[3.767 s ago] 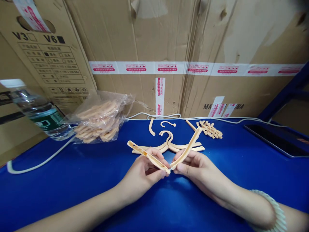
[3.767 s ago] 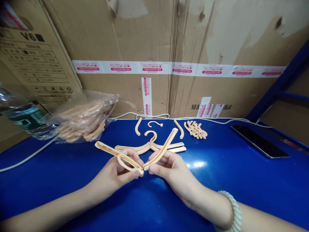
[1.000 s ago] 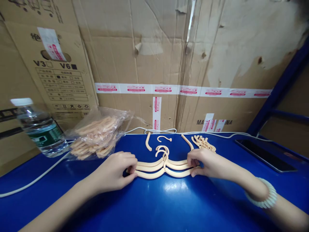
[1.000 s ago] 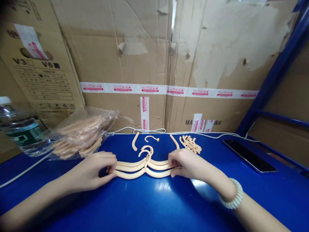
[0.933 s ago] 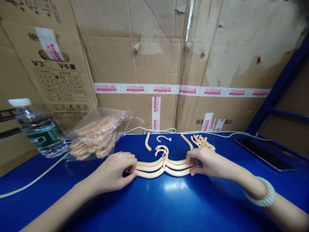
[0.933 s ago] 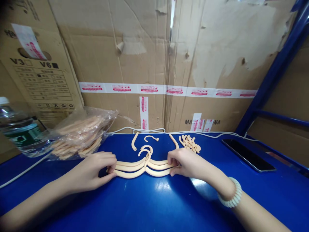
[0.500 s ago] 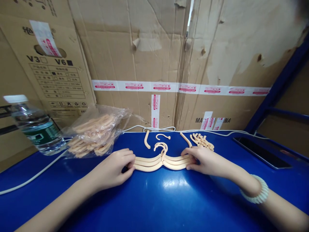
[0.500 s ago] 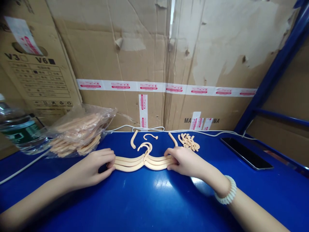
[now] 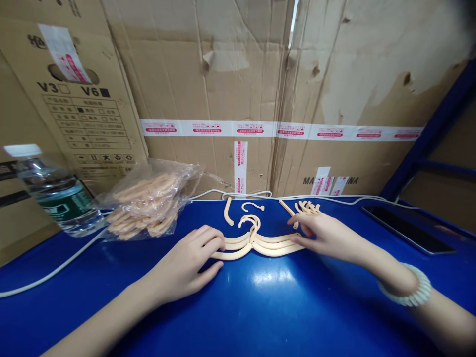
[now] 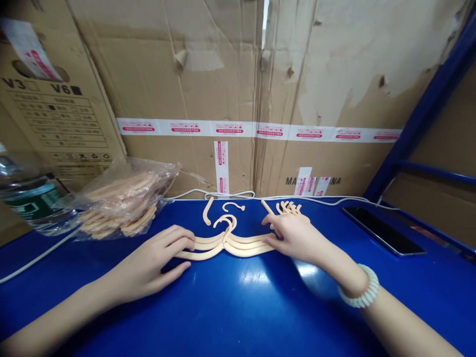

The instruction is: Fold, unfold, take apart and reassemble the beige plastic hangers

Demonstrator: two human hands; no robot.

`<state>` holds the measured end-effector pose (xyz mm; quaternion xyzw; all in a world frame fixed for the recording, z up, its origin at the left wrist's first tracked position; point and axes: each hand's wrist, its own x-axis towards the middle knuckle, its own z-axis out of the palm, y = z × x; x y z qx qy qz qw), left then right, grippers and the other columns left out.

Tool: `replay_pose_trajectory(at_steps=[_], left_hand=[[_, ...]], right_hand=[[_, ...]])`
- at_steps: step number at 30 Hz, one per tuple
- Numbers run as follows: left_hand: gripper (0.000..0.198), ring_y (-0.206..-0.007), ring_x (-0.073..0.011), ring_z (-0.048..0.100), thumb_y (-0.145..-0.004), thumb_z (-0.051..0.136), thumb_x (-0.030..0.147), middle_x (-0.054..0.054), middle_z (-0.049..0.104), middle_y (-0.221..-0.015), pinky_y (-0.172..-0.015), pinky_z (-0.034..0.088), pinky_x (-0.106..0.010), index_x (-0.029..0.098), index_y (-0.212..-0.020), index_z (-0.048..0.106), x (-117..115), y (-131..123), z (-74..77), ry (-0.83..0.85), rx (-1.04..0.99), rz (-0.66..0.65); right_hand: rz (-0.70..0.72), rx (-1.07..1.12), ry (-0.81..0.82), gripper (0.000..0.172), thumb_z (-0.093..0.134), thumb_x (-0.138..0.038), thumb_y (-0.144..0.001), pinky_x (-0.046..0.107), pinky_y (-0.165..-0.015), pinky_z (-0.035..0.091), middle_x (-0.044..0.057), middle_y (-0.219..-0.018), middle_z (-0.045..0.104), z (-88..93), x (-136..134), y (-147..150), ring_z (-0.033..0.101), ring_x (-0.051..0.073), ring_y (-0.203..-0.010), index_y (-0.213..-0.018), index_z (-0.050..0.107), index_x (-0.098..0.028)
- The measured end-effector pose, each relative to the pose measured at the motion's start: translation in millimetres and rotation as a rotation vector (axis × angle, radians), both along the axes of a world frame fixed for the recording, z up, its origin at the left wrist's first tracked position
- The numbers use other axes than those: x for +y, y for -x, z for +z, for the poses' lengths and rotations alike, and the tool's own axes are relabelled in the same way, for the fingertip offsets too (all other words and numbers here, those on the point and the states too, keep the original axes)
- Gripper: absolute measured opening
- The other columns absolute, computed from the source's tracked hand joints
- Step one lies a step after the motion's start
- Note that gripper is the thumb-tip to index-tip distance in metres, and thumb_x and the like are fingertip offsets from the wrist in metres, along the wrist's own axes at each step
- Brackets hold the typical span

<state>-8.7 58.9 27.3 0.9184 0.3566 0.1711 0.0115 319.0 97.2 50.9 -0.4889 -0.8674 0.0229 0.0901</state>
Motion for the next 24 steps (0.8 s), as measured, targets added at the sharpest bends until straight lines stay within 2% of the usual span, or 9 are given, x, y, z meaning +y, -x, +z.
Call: replay_pose_trajectory(at_steps=[3,6,15,20,24], left_hand=[[0.019,-0.107,-0.0261,0.052,-0.089,0.048,0.015,-0.010,0.059,-0.115,-0.090,0.043,-0.041,0.020,-0.106,0.054,0,-1,-2.1,-0.003,0.003,-0.029],[0.024,-0.109,-0.0260,0.054,-0.088,0.047,0.012,-0.010,0.061,-0.118,-0.094,0.044,-0.042,0.021,-0.110,0.056,1,0,-3.6,-0.012,-0.021,-0.032],[0.026,-0.109,-0.0253,0.057,-0.092,0.041,0.013,-0.010,0.063,-0.118,-0.094,0.047,-0.041,0.021,-0.111,0.058,5,5,-7.8,0.022,-0.032,-0.005],[0.026,-0.108,-0.0248,0.057,-0.094,0.038,0.011,-0.011,0.062,-0.117,-0.093,0.047,-0.041,0.020,-0.108,0.058,4,3,-7.7,0.051,-0.043,0.010],[0.026,-0.107,-0.0239,0.057,-0.094,0.038,0.010,-0.010,0.062,-0.116,-0.092,0.047,-0.040,0.021,-0.109,0.057,6,3,-13.1,0.038,-0.089,0.026]], right_hand=[[-0.052,0.020,-0.069,0.024,0.054,-0.034,-0.090,0.026,-0.054,0.032,0.000,-0.062,0.056,2.8,6,-12,0.052,0.017,-0.057,-0.106,0.063,-0.018],[-0.040,0.039,-0.079,0.022,0.055,-0.034,-0.089,0.026,-0.054,0.032,-0.001,-0.061,0.055,4.0,8,-18,0.051,0.016,-0.056,-0.103,0.064,-0.019],[0.033,0.003,0.118,0.033,0.068,-0.039,-0.081,0.025,-0.053,0.032,0.001,-0.067,0.064,-4.5,-5,5,0.059,0.018,-0.061,-0.108,0.065,-0.020],[0.048,0.001,0.118,0.031,0.066,-0.036,-0.083,0.026,-0.052,0.032,0.001,-0.066,0.063,-6.8,-6,8,0.058,0.018,-0.059,-0.109,0.065,-0.020],[0.043,0.002,0.110,0.028,0.064,-0.035,-0.084,0.026,-0.051,0.032,0.000,-0.064,0.062,-9.4,-4,8,0.057,0.017,-0.057,-0.108,0.065,-0.020]])
